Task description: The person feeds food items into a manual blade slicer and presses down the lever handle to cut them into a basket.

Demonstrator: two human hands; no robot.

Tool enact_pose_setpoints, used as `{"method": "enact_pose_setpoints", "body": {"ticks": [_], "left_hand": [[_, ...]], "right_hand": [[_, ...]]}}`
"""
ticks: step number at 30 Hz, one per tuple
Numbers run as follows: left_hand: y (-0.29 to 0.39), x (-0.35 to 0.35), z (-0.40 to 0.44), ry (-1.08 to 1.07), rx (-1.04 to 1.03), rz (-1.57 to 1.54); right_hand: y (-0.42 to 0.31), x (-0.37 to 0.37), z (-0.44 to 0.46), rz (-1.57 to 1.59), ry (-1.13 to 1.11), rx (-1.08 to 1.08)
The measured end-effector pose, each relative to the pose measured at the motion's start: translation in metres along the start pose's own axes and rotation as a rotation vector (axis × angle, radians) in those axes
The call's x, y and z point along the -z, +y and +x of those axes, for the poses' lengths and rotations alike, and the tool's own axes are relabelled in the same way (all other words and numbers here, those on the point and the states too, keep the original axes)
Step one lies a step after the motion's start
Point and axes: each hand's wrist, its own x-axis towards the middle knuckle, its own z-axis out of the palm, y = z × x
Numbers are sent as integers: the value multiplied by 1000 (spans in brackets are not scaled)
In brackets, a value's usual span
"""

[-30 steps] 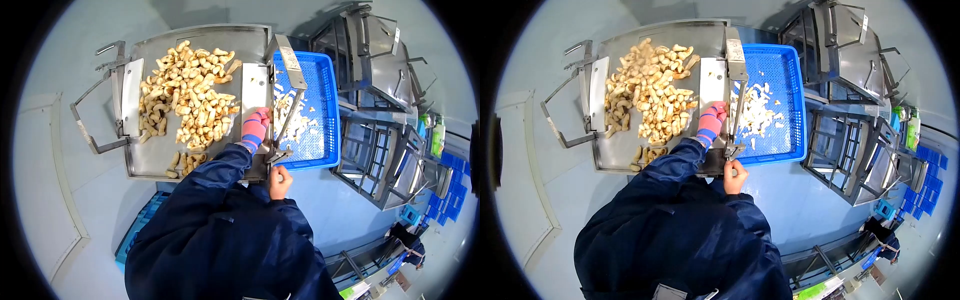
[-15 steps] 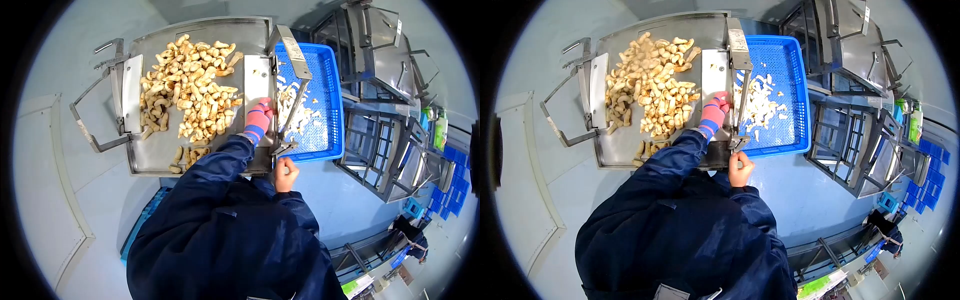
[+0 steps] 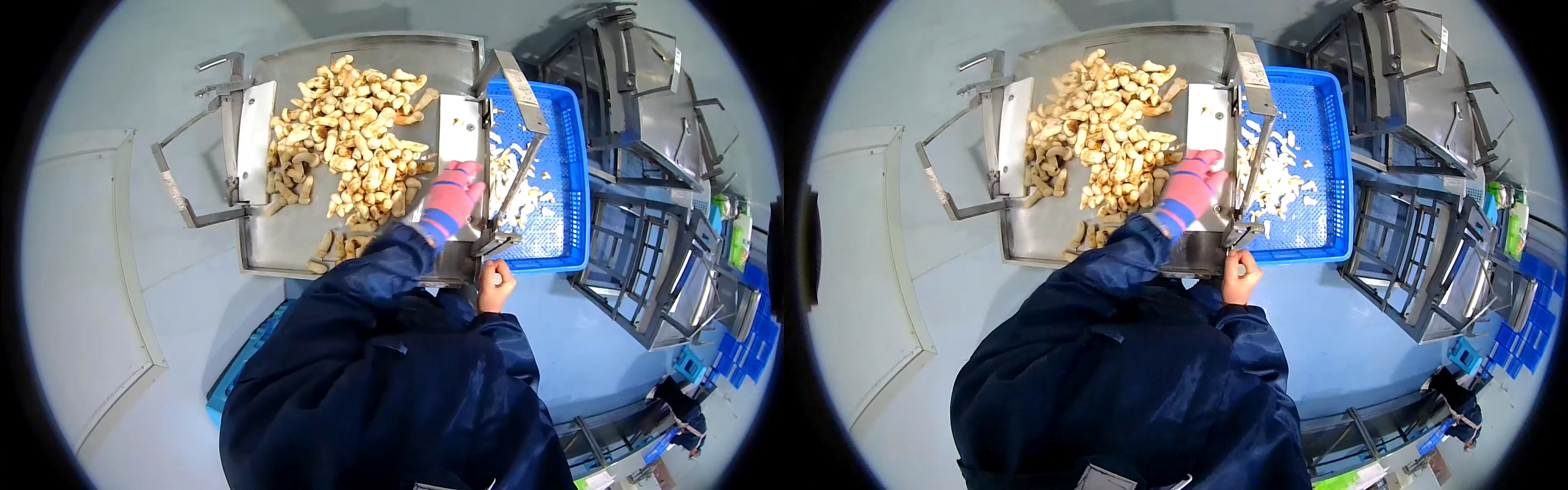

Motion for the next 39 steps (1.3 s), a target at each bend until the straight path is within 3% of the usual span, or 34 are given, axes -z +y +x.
{"method": "enact_pose_setpoints", "body": {"ticks": [1, 3, 4, 8, 9, 10, 12, 14, 16, 18, 20, 21, 22, 24, 25, 29, 32, 33, 36, 39], "left_hand": [[-16, 19, -1, 101, -184, 251], [-62, 57, 4, 288, -304, 746], [-80, 76, 7, 214, -185, 945], [-115, 114, 24, -7, -312, 818], [-100, 118, 30, 77, -273, 753], [-85, 121, 34, 123, -373, 441], [-29, 96, 26, -191, 114, -153], [-50, 33, 26, -334, 144, -141], [-74, -26, 28, -306, 208, 27], [-62, -42, 24, -190, 172, 69], [-68, -57, 19, 140, 41, -50], [-78, -64, 19, 135, 142, -141], [-88, -69, 20, 132, 244, -231], [-71, -59, 8, 74, 218, -273], [-64, -55, 3, 48, 205, -293], [-89, -81, -3, 131, 92, -181], [-67, -68, -6, 74, 152, -122], [-71, -72, -6, 155, 71, -180], [-64, -64, -15, 40, 153, -199], [-80, -75, -19, 39, 85, -224]], "right_hand": [[-2, -1, 0, -14, 2, 2], [-5, -2, 1, 7, 7, 13], [-5, -2, 0, 15, 11, 16], [-1, -4, 1, 36, 15, -26], [-6, -3, 1, 14, 15, -18], [-11, -2, 0, -10, 16, -14], [-21, -1, 3, -23, 34, -16], [-37, 0, 1, -15, 34, -45], [-57, 1, 3, 15, 43, -83], [-60, 2, 5, -2, 32, -40], [-58, 1, 4, -15, 35, -37], [-54, 1, 3, 21, 39, -57], [-51, 1, 3, 20, 33, -62], [-46, 1, 3, 19, 22, -76], [-43, -2, 5, 17, 40, 29], [-58, -3, 6, 44, 47, 20], [5, -3, 2, -22, 40, 120], [10, -3, 0, 10, -7, 29], [13, -3, -1, 43, 9, 8], [11, -1, 0, 33, -37, 8]]}}
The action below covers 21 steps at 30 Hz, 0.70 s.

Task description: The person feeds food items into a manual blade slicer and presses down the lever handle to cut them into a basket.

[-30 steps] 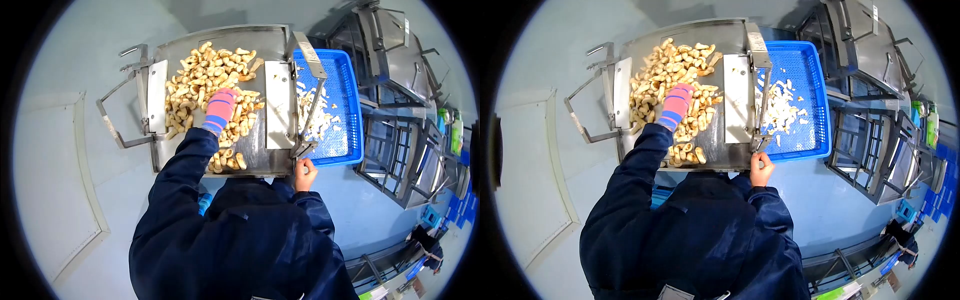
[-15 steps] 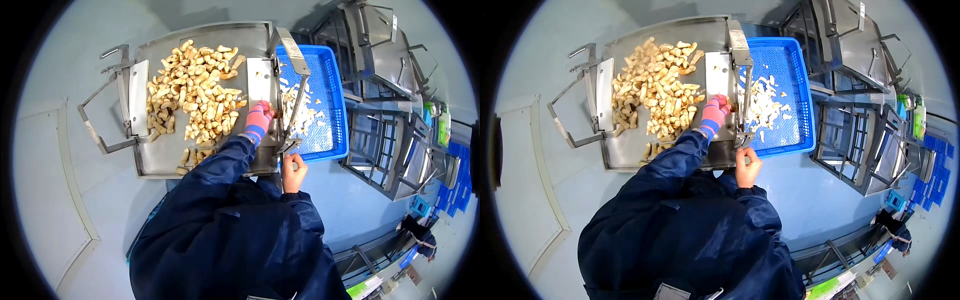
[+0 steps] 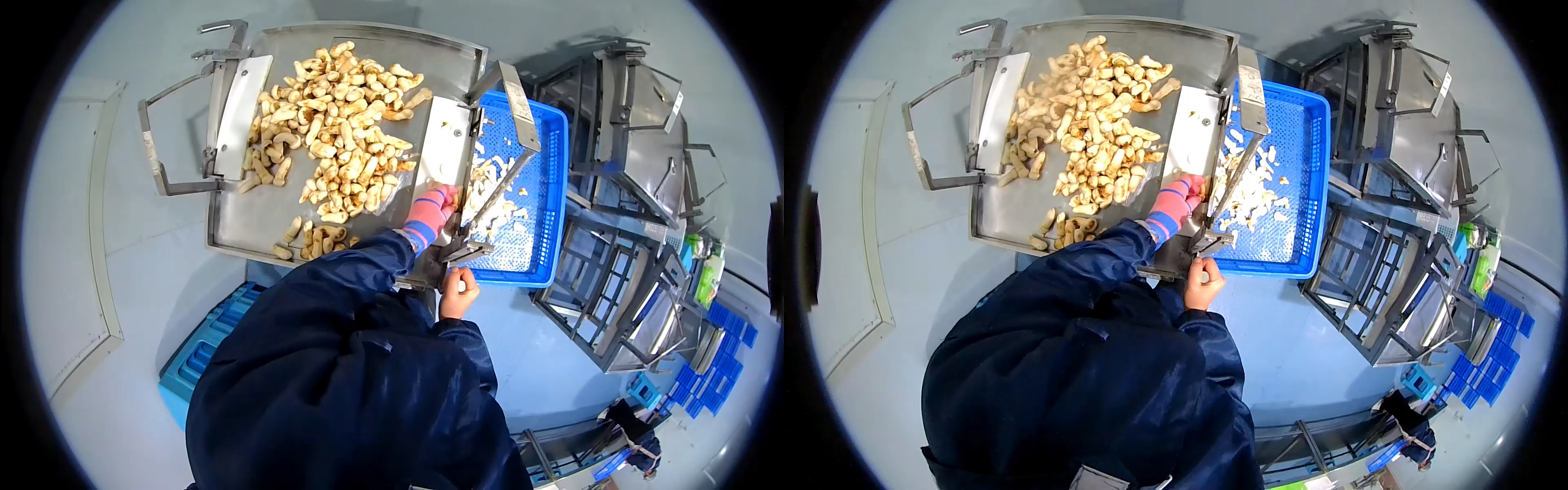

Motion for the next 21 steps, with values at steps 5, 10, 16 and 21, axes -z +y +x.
{"method": "enact_pose_setpoints", "body": {"ticks": [5, 10, 16, 21], "left_hand": [[4, -5, 17, 56, -1, -162], [0, -5, 24, -47, 100, 25], [13, -2, 25, -24, 69, 9], [-26, -17, 33, -11, -16, -95]], "right_hand": [[-89, -3, 3, 7, 61, -92], [-8, -2, 3, -42, 75, 38], [-6, 1, -1, -72, 45, 52], [-70, -5, 1, -29, 122, -3]]}}
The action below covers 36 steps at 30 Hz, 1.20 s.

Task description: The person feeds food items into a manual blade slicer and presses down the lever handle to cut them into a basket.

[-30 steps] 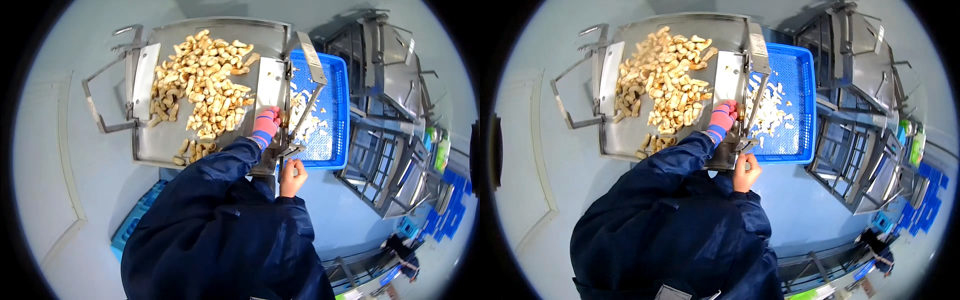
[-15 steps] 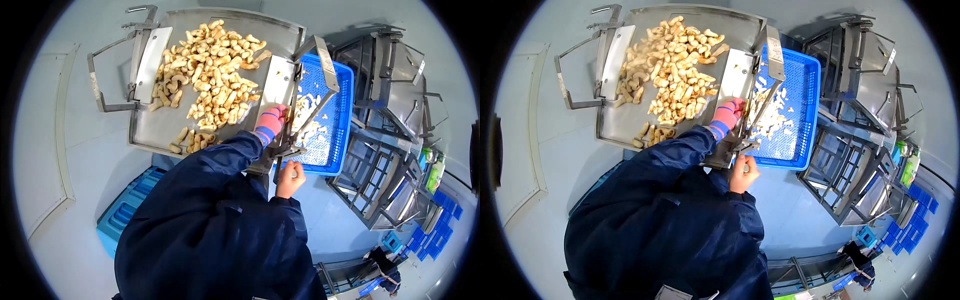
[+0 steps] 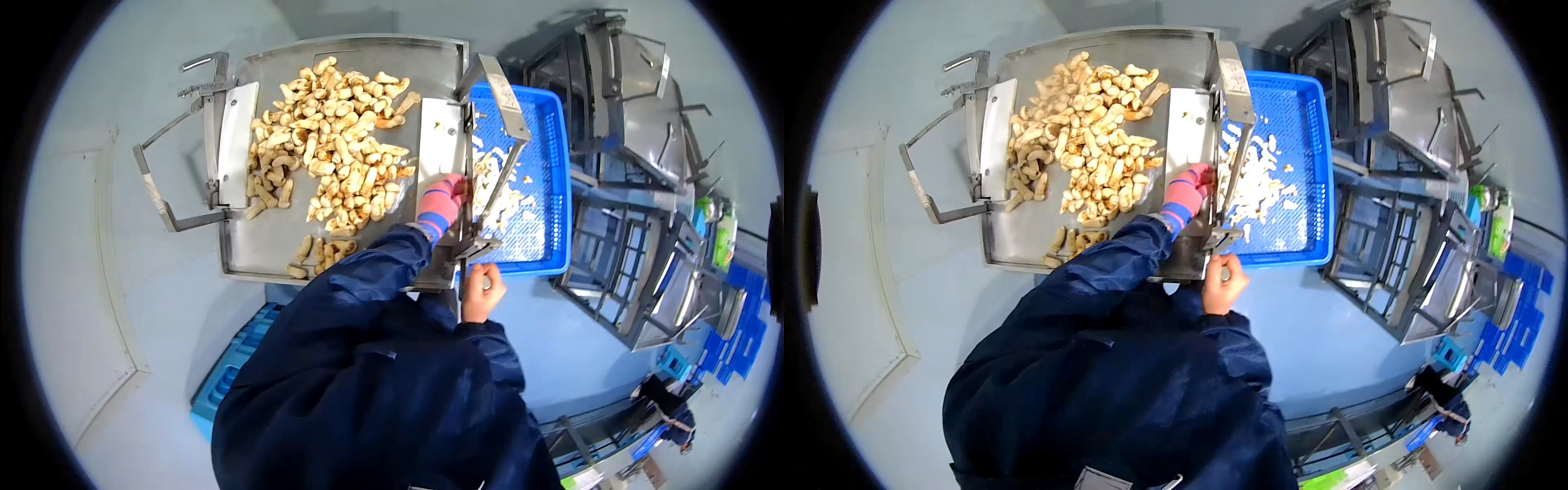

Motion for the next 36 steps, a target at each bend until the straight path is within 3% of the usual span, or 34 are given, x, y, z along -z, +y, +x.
{"method": "enact_pose_setpoints", "body": {"ticks": [4, 5, 8, 12, 17, 20, 21, 24, 28, 30, 33, 36], "left_hand": [[47, 13, -8, -60, 141, 153], [38, 8, -7, -19, 182, 46], [32, 8, -7, -19, 86, 262], [32, 6, -5, -1, 155, 139], [43, -5, -7, 121, 140, 181], [71, -3, -5, 117, 290, -74], [60, -10, -3, 99, 239, -267], [106, 14, -11, -48, 10, -69], [92, 85, 32, 38, -302, 1055], [85, 113, 53, -51, -185, 1443], [58, 134, 77, -99, -282, 1519], [86, 126, 75, -157, -175, 937]], "right_hand": [[62, -2, -1, -85, -28, 81], [56, -3, 0, -111, 3, 144], [5, 0, 0, -10, 19, -5], [45, -5, 0, -125, 35, 191], [45, -2, -2, -83, 15, 96], [43, -3, 0, -83, 20, 128], [45, -4, 1, -46, 13, 104], [50, -4, -2, 7, 10, 60], [44, -2, 1, -51, 14, 81], [42, 0, -4, -71, 3, 65], [39, -1, 1, -71, 2, 88], [35, -2, 1, -86, 13, 101]]}}
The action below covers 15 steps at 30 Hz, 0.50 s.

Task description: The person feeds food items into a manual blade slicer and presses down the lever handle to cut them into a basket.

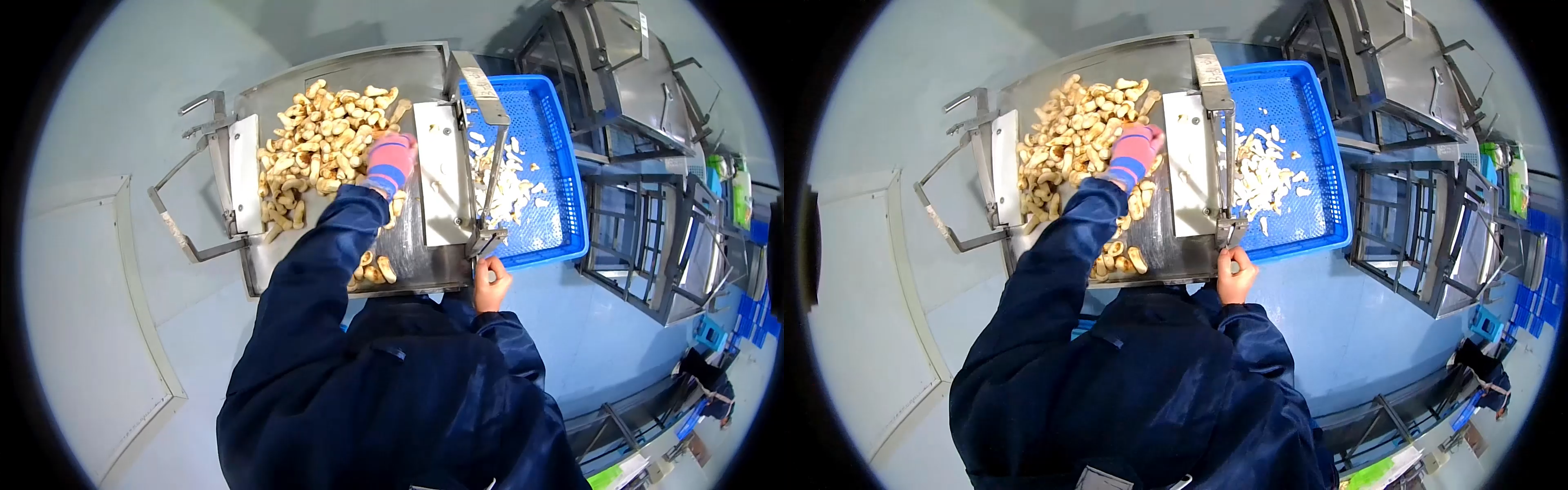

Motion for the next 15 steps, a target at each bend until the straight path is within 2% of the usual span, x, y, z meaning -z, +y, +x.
{"method": "enact_pose_setpoints", "body": {"ticks": [1, 2, 3, 4, 6, 7, 8, 10, 13, 15], "left_hand": [[16, -4, -10, -46, 54, -334], [33, -15, -19, -184, 156, -757], [24, -66, -18, -217, 202, -910], [41, -70, -24, -259, 220, -800], [62, -83, -27, -265, 410, -927], [67, -87, -30, -83, 296, -738], [70, -90, -33, 78, 230, -695], [72, -94, -45, 220, 215, -586], [81, -83, -64, 156, 185, -596], [76, -100, -63, 173, 170, -645]], "right_hand": [[-4, 1, 0, -3, -9, -21], [-7, 3, -1, -8, -21, -40], [-8, 3, 0, 16, -15, -21], [-15, 3, 2, 12, -11, -26], [-32, 6, 4, -4, -3, -40], [-37, 7, 4, -2, -5, -25], [-36, 9, 3, -1, -7, -40], [-32, 7, 5, 13, -21, -52], [-31, 7, 5, 20, -29, -53], [-35, 7, 6, 25, -29, -60]]}}
